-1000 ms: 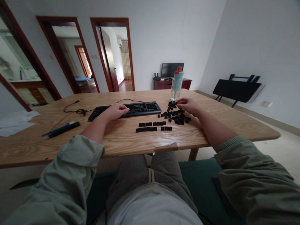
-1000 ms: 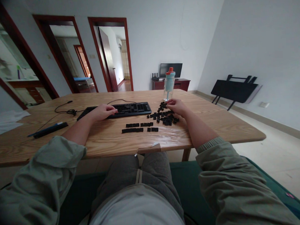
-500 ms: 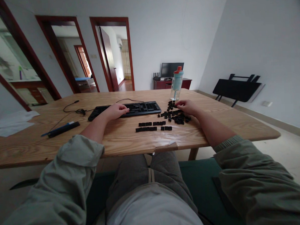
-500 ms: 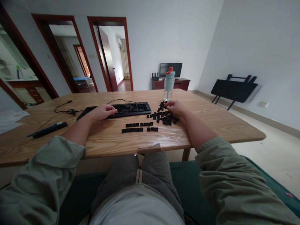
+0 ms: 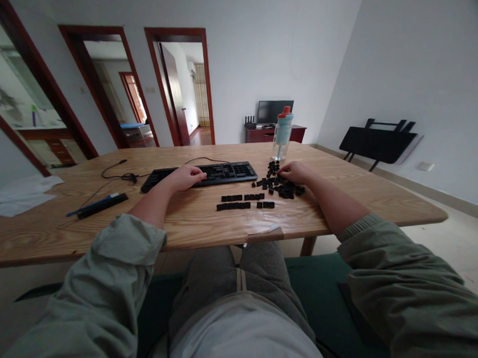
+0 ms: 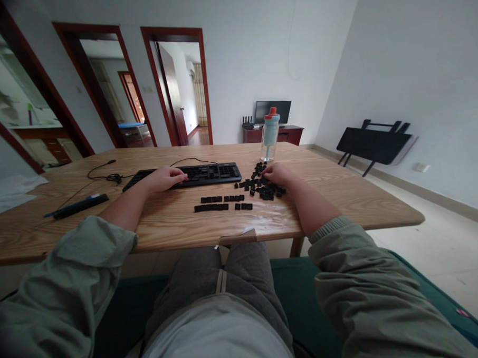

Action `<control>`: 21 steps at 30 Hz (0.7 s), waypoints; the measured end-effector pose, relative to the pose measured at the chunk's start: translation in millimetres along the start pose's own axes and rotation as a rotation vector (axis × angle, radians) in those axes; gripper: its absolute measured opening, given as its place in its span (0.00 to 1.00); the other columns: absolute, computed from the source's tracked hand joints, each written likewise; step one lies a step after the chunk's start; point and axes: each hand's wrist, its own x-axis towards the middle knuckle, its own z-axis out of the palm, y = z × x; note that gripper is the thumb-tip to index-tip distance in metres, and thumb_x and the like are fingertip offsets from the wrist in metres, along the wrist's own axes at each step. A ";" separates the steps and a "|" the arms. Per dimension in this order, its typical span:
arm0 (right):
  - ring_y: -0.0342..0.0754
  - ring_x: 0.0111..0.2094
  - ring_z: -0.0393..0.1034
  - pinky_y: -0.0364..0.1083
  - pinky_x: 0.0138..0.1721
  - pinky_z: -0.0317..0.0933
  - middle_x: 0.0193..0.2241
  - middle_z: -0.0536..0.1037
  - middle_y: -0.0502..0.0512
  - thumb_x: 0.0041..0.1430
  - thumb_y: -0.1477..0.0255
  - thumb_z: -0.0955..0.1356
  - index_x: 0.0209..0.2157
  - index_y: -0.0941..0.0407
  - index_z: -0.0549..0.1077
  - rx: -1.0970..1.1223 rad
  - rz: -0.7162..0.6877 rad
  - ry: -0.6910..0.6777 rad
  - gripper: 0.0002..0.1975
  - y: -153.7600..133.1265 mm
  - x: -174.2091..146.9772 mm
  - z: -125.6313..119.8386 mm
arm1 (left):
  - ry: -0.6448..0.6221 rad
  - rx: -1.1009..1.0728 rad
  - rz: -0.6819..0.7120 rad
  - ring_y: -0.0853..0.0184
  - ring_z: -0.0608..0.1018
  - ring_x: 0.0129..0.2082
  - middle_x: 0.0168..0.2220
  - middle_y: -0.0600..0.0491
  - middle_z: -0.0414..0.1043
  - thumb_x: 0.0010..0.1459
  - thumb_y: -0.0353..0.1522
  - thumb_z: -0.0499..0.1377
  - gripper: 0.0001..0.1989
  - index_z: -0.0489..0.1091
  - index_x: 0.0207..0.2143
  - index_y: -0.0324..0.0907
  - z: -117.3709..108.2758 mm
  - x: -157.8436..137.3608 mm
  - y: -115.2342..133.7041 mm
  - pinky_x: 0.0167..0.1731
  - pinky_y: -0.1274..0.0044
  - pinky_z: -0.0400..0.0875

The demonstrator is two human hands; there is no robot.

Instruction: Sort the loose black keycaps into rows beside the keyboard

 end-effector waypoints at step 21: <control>0.51 0.26 0.74 0.48 0.31 0.66 0.25 0.79 0.60 0.56 0.59 0.72 0.32 0.58 0.80 0.068 0.335 0.077 0.15 32.6 7.7 -1.5 | 0.004 -0.006 0.001 0.62 0.75 0.32 0.32 0.50 0.78 0.54 0.52 0.54 0.26 0.79 0.38 0.41 0.5 -0.8 0.2 0.33 0.73 0.65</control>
